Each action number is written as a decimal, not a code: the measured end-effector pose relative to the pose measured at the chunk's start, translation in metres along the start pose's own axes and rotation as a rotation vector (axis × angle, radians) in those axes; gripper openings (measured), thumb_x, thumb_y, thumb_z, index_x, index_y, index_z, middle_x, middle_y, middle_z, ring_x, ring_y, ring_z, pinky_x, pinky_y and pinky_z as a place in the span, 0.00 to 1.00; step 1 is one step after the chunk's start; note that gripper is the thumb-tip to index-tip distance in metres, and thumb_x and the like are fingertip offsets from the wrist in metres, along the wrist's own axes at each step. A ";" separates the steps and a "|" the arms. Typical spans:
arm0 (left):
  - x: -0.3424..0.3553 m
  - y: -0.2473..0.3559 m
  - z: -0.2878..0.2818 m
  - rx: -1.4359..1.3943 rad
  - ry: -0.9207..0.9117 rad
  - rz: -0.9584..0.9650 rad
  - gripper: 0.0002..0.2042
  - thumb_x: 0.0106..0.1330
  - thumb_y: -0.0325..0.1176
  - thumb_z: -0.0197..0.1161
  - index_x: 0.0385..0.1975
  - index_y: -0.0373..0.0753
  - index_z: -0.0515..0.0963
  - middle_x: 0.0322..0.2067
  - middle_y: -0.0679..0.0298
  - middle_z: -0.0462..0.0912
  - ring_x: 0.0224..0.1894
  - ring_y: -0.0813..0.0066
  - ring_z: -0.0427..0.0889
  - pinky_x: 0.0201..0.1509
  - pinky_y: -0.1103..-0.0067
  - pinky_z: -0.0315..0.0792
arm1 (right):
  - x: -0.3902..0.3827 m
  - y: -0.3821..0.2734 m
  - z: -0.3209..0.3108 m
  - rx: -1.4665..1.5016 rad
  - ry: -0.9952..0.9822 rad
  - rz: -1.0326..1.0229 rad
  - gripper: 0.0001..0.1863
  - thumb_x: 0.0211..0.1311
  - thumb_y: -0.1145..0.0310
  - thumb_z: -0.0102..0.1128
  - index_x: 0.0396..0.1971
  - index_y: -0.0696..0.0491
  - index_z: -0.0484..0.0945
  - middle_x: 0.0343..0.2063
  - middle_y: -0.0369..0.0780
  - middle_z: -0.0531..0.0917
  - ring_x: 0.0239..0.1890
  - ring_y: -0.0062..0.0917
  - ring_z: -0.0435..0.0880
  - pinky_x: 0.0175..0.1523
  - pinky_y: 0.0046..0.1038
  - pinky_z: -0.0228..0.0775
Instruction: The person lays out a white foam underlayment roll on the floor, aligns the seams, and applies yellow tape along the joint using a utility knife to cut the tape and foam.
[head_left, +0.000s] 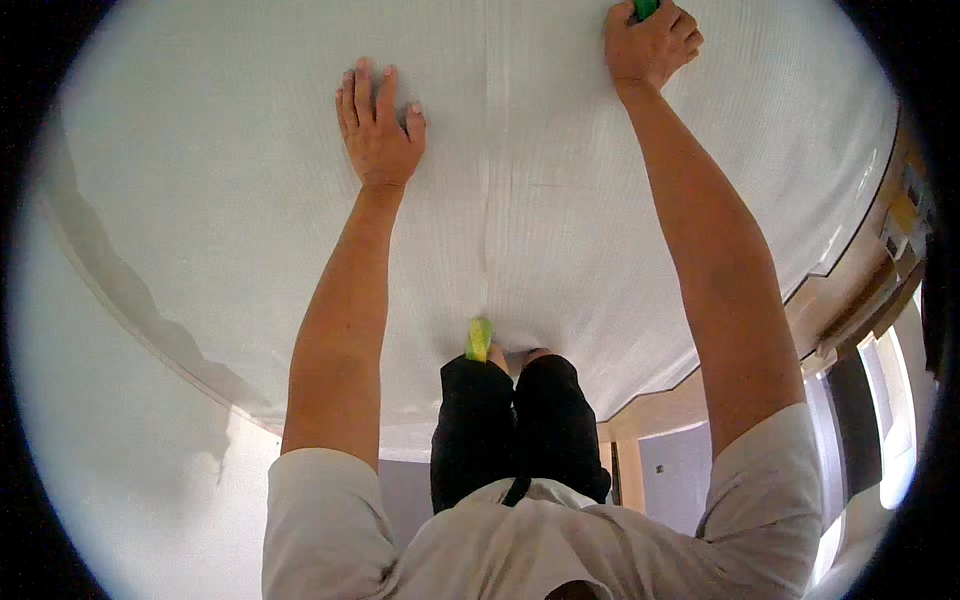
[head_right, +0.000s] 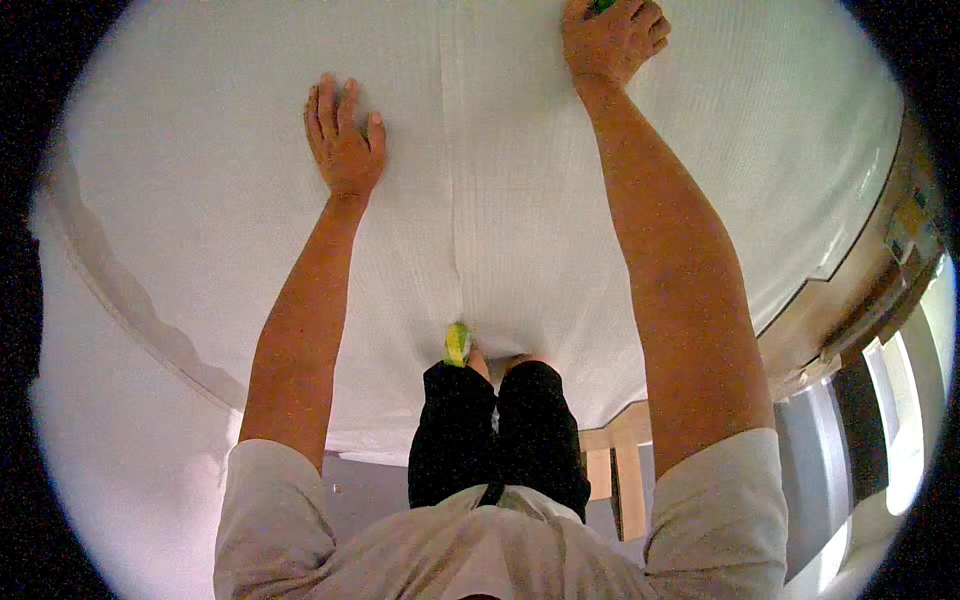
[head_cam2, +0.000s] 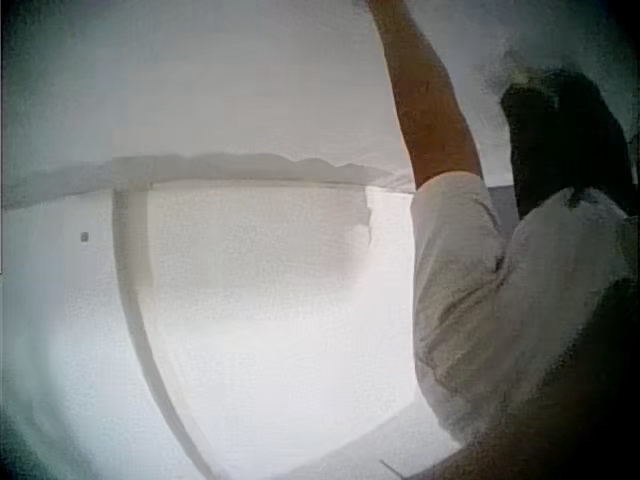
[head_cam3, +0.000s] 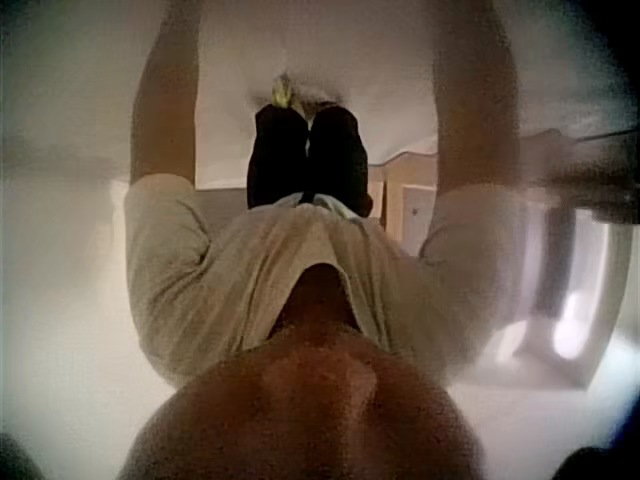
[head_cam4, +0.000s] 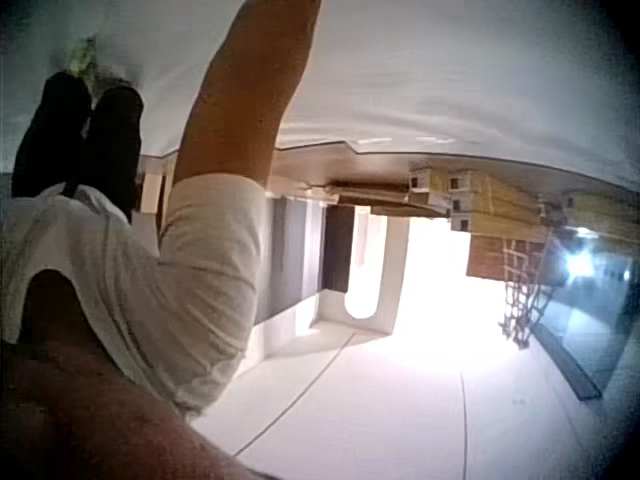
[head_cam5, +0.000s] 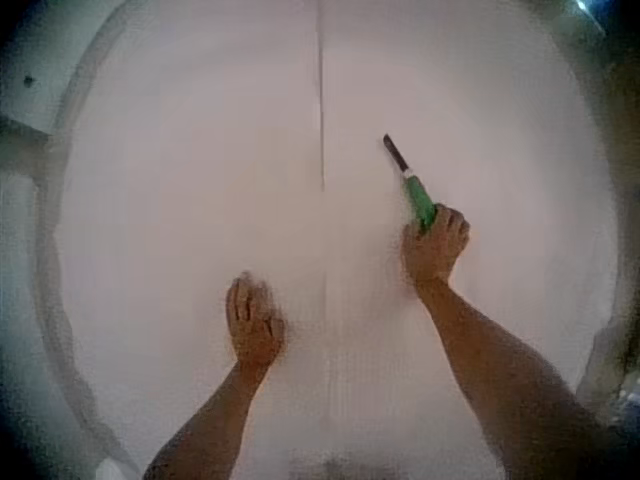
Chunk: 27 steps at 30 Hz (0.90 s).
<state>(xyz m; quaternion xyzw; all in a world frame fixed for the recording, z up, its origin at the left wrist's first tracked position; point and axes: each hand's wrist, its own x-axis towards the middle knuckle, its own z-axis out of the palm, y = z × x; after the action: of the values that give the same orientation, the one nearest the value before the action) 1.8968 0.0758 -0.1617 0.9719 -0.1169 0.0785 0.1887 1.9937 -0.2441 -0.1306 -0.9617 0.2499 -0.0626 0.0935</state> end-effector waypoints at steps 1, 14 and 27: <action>0.001 0.003 0.000 -0.006 -0.005 -0.004 0.25 0.72 0.44 0.58 0.66 0.40 0.71 0.70 0.49 0.66 0.72 0.45 0.64 0.76 0.52 0.55 | 0.002 0.016 0.011 -0.011 0.002 -0.012 0.27 0.66 0.61 0.63 0.59 0.61 0.72 0.56 0.53 0.73 0.62 0.48 0.67 0.69 0.51 0.56; 0.221 -0.062 0.010 0.274 0.018 0.049 0.26 0.81 0.42 0.44 0.73 0.35 0.62 0.74 0.46 0.60 0.77 0.48 0.56 0.82 0.60 0.45 | 0.013 0.018 -0.008 0.019 0.029 -0.047 0.25 0.60 0.69 0.63 0.56 0.62 0.73 0.54 0.52 0.75 0.60 0.48 0.69 0.69 0.51 0.56; 0.199 -0.028 0.012 0.216 0.045 0.035 0.25 0.78 0.38 0.47 0.70 0.34 0.68 0.72 0.46 0.64 0.74 0.47 0.60 0.80 0.59 0.50 | 0.002 0.073 0.002 -0.090 0.210 -0.207 0.25 0.60 0.60 0.62 0.53 0.59 0.76 0.50 0.49 0.78 0.56 0.45 0.71 0.65 0.49 0.61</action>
<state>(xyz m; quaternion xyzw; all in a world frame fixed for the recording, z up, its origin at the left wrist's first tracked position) 2.0965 0.0568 -0.1430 0.9823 -0.1204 0.1159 0.0841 1.9614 -0.3071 -0.1475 -0.9738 0.1603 -0.1607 0.0167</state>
